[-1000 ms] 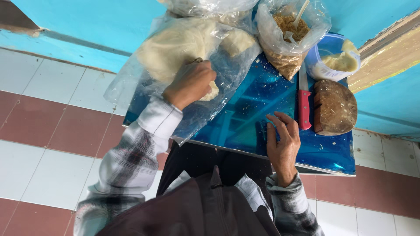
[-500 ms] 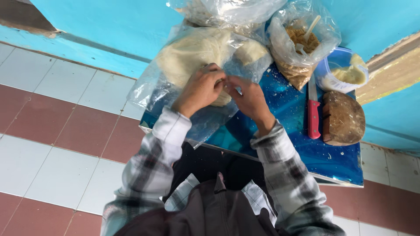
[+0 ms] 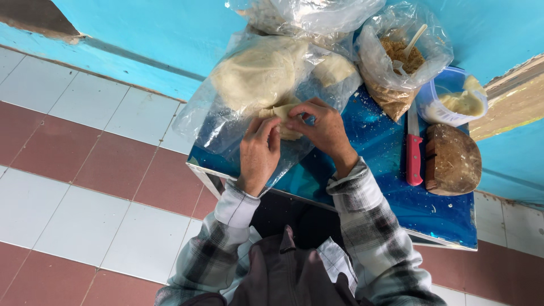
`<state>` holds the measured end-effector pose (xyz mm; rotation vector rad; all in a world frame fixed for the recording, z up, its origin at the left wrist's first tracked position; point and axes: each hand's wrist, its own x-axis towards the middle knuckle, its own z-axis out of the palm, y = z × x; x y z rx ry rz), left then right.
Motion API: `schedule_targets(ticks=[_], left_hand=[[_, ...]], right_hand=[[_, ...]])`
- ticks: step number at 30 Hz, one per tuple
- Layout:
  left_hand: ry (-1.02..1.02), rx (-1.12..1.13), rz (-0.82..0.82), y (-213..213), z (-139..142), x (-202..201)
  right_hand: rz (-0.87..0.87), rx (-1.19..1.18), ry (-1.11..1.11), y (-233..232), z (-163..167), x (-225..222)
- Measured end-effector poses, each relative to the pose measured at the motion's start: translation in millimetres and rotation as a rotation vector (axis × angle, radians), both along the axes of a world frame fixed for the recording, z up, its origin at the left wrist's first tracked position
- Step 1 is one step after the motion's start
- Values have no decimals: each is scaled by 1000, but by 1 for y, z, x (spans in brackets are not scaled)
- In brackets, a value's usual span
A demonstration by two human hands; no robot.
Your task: The person sits at a small blue table and folds triangular dough wrappers, spooning brown sugar filling from a plastic bag onto each wrapper, then pinches the dough edges together to seal filled pastries, setting finished pieces aside.
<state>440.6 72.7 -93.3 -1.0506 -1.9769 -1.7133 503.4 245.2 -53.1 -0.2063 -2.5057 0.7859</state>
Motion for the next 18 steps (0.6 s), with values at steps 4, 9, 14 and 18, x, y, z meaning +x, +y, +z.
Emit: schedule_targets(ticks=[4,9,14,18], left_hand=[[69,-21,-1,-3,-1,2],[109,-64,-9,-4,-1,4],[293,-235,17,-4,0,7],[348,-324,104,-4,1,7]], right_hand=[[2,-96,-18,9,-7,1],[85,-223,-31,24,-15,0],[39,-295,-71,28,-26,-4],[-42,-628,-56,34,-35,-8]])
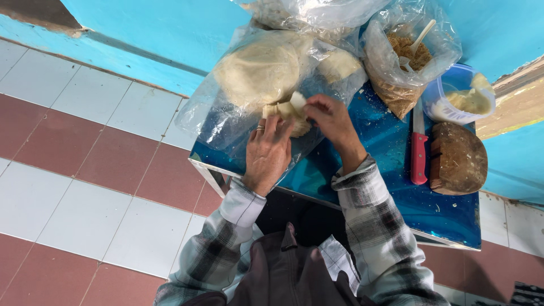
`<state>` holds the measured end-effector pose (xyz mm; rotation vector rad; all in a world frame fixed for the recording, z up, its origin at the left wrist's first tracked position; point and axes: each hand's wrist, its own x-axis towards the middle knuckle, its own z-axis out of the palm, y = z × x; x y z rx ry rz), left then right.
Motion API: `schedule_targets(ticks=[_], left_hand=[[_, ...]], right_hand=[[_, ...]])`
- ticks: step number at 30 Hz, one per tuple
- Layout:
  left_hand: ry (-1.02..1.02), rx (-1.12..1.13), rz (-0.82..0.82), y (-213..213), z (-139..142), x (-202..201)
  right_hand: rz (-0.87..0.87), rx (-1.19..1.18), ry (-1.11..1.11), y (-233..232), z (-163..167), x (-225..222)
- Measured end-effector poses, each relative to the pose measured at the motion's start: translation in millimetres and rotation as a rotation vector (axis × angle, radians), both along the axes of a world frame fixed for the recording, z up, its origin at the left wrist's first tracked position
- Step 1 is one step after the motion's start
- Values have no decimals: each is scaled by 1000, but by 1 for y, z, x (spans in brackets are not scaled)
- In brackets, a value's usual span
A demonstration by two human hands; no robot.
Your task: The person sits at a small blue table and folds triangular dough wrappers, spooning brown sugar filling from a plastic bag onto each wrapper, then pinches the dough edges together to seal filled pastries, setting finished pieces aside.
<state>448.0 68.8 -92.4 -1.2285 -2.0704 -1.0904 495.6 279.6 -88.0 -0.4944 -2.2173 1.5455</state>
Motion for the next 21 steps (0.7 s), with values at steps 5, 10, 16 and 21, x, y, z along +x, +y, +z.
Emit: schedule_targets(ticks=[5,10,16,21], left_hand=[[-12,32,2,-4,4,2],[-103,92,-50,-9,14,2],[-244,171,-95,-28,35,13],[-134,90,-373,-29,34,69]], right_hand=[[-145,-491,154,27,10,20],[-268,-83,328,29,45,95],[-95,1313,-158,-63,58,167],[-157,1372,-80,-102,53,175]])
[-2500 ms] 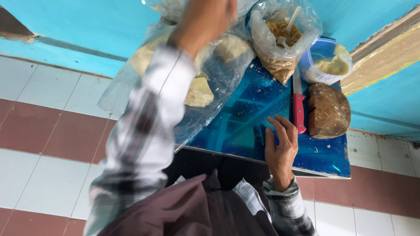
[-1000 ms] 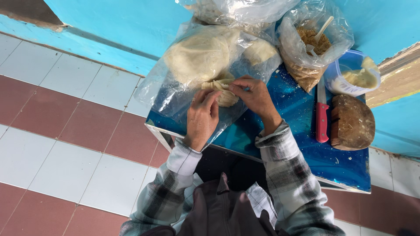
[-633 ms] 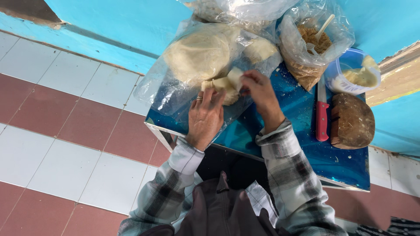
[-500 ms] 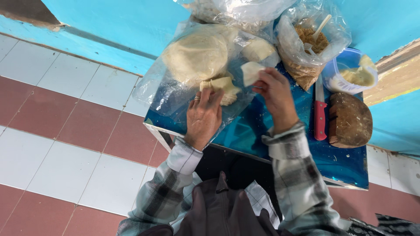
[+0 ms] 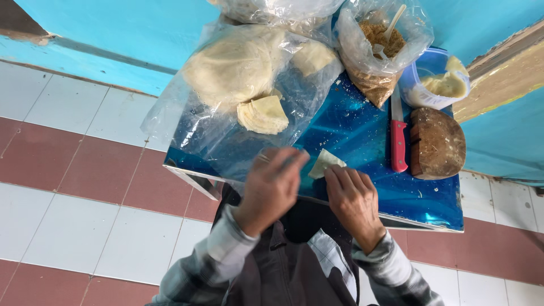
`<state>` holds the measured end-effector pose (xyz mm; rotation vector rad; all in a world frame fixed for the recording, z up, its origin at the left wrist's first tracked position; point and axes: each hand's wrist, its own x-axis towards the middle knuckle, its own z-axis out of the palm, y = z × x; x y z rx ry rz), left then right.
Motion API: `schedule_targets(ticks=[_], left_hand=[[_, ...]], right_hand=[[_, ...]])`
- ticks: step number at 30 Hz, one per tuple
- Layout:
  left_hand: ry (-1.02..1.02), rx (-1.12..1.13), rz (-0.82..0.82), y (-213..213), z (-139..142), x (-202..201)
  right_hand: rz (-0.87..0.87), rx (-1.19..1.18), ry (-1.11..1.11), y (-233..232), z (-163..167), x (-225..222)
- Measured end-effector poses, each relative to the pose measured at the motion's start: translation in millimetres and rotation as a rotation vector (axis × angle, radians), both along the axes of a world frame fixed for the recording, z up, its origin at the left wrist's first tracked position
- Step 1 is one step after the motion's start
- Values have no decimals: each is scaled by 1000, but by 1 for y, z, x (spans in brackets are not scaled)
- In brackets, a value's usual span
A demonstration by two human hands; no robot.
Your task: The person sits at a small blue table and folds triangular dough wrappers, spooning brown sugar filling from a plastic bag onto each wrapper, then pinches the dough edges together to seal filled pastries, setting finished pieces aside.
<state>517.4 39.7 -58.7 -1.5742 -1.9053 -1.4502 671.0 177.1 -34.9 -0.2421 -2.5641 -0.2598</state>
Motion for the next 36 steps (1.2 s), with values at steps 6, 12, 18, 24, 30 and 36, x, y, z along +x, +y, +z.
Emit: schedule_targets(ticks=[6,12,18,24,30,36], left_hand=[[131,-162,-101,33,-25,22],[217,-185,-16,34,-31,10],[157,-143,-51,30,-25,5],[152,-143,-60,28,-27,5],[162,-117,-42,29,-27,9],[148,-128,-28,32,-27,10]], right_hand=[[1,-259,16,48,-8,16],[-441,-100,69,249,40,28],[-641,-329,-313,341,34,6],[-626,-232,-372,343,34,9],[-566,-252,-318,339,46,13],[223,-683,102,222,65,25]])
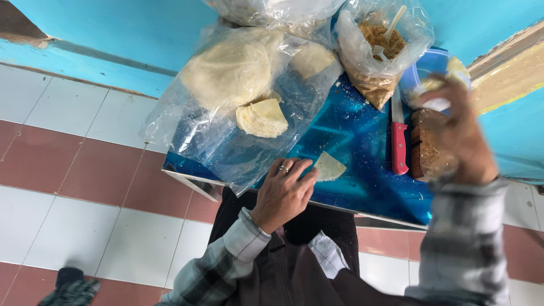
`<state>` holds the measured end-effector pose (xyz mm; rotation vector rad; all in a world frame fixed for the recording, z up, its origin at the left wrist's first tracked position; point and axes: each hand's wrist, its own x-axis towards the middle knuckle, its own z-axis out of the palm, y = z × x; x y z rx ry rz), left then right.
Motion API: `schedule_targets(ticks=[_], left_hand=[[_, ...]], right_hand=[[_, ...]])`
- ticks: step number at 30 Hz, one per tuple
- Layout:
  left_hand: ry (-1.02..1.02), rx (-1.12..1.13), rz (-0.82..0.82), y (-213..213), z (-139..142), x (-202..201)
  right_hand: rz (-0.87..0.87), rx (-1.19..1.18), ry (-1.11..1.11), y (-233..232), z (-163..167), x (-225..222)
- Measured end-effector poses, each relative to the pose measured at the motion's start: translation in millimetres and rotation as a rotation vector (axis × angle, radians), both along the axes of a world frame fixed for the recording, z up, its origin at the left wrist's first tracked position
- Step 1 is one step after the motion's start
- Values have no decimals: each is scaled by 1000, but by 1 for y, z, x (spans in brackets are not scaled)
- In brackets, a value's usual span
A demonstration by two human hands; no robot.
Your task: The person sits at a small blue table and folds triangular dough wrappers, spooning brown sugar filling from a plastic bag onto each wrapper, then pinches the dough edges together to seal filled pastries, setting finished pieces aside.
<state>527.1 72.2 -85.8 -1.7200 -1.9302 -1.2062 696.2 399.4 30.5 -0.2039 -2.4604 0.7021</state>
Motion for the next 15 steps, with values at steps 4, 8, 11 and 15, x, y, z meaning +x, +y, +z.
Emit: schedule_targets(ticks=[4,8,11,15], left_hand=[[19,-11,16,1,-3,2],[13,-18,18,0,-4,3],[10,-23,20,-1,-5,4],[8,-17,23,-3,-6,3]], right_hand=[[91,199,-237,-104,-46,-17],[-95,420,-297,-147,-68,-28],[-163,581,-300,-160,-71,-28],[-245,804,-341,-165,-66,-21]])
